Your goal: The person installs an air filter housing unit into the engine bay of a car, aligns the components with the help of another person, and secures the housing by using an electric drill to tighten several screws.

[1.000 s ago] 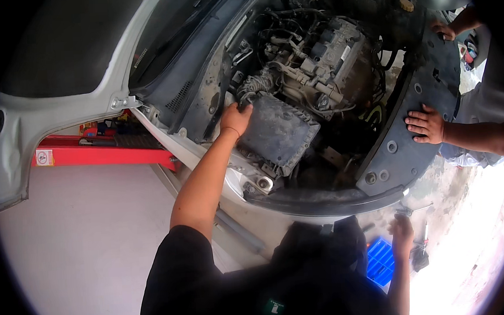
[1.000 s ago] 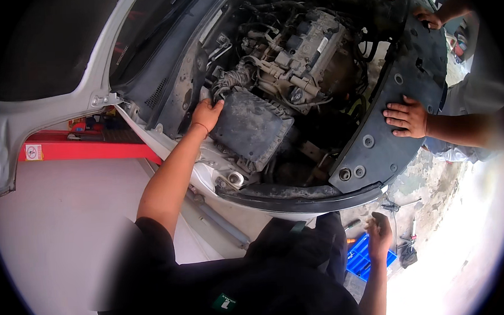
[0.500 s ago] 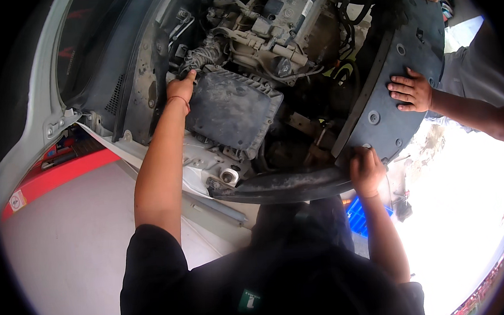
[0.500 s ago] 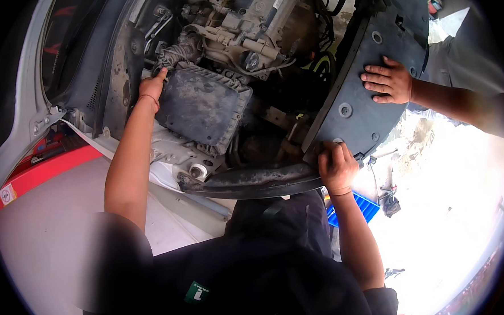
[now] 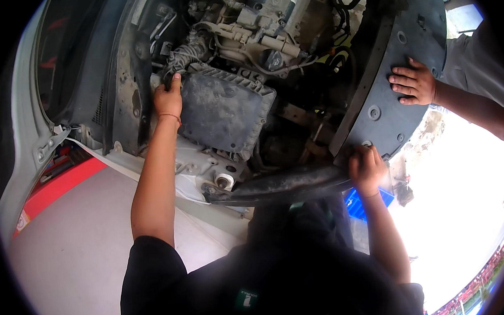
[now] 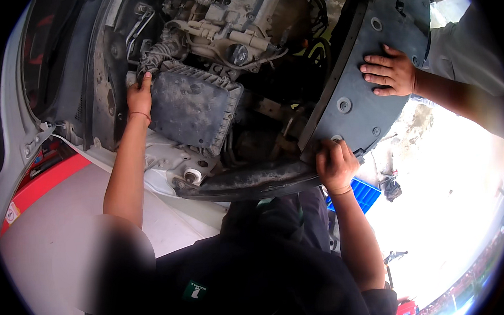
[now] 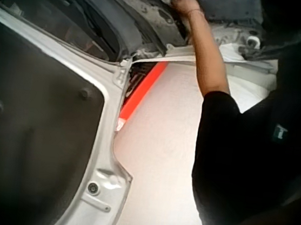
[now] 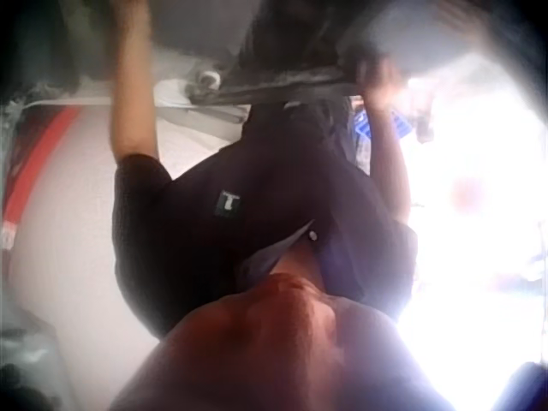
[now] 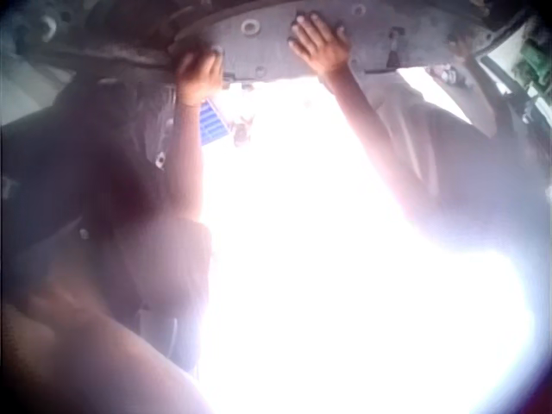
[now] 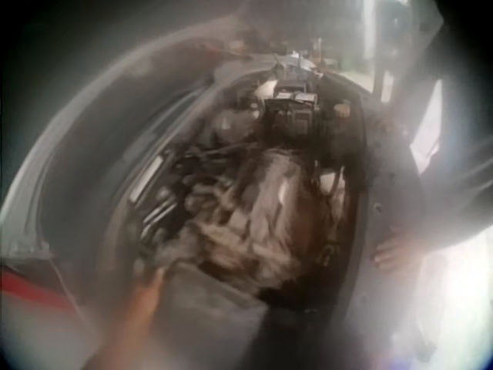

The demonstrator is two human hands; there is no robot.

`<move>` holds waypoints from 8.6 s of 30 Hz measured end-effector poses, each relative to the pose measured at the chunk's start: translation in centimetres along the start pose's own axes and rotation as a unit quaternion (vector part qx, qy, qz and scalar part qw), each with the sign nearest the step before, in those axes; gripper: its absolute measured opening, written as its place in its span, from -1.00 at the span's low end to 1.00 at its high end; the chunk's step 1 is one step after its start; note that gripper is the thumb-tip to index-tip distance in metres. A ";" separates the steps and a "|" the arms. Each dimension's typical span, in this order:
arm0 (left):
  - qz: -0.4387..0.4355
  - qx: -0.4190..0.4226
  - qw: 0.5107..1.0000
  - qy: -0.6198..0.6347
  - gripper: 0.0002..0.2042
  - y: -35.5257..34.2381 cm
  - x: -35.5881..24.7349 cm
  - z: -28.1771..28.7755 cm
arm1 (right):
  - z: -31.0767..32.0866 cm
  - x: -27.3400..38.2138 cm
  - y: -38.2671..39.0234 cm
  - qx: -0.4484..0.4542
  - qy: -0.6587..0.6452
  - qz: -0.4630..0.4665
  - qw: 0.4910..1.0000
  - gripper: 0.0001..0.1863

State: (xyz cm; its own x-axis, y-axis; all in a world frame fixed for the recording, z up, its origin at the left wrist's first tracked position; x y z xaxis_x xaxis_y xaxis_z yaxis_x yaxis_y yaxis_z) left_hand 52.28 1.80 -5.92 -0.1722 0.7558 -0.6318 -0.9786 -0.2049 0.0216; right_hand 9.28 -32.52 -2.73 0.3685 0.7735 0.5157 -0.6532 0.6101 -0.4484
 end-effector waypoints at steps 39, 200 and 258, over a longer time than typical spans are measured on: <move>-0.069 -0.153 0.980 -0.105 -0.42 2.6 -1.7 -0.6 | -0.2 -1.4 -0.2 0.086 -0.090 0.022 0.992 -0.68; -0.390 0.650 0.625 -0.188 -0.78 54.6 -3.4 -4.4 | 24.5 -12.2 70.1 0.080 0.171 -0.891 0.413 -0.64; -0.214 0.674 0.637 -0.309 -0.60 85.8 1.5 -16.6 | 40.8 -22.7 64.8 -0.231 0.298 -0.448 0.811 -0.78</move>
State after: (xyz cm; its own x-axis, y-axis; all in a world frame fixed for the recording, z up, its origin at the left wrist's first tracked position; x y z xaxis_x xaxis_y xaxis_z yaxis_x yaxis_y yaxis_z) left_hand -30.10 -24.98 -17.89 0.5377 0.7493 -0.3867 -0.0883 0.5062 0.8579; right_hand -68.37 -17.50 -13.71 0.9019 -0.1537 0.4037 0.3200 0.8655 -0.3853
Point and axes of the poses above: each hand's wrist, its own y-axis away from the middle knuckle, its own z-axis out of the back of the hand, x = y × z, the point moved 4 cm from there along -y, towards the middle knuckle, and after that the axes turned 15 degrees about -x, right-handed, at the moved point
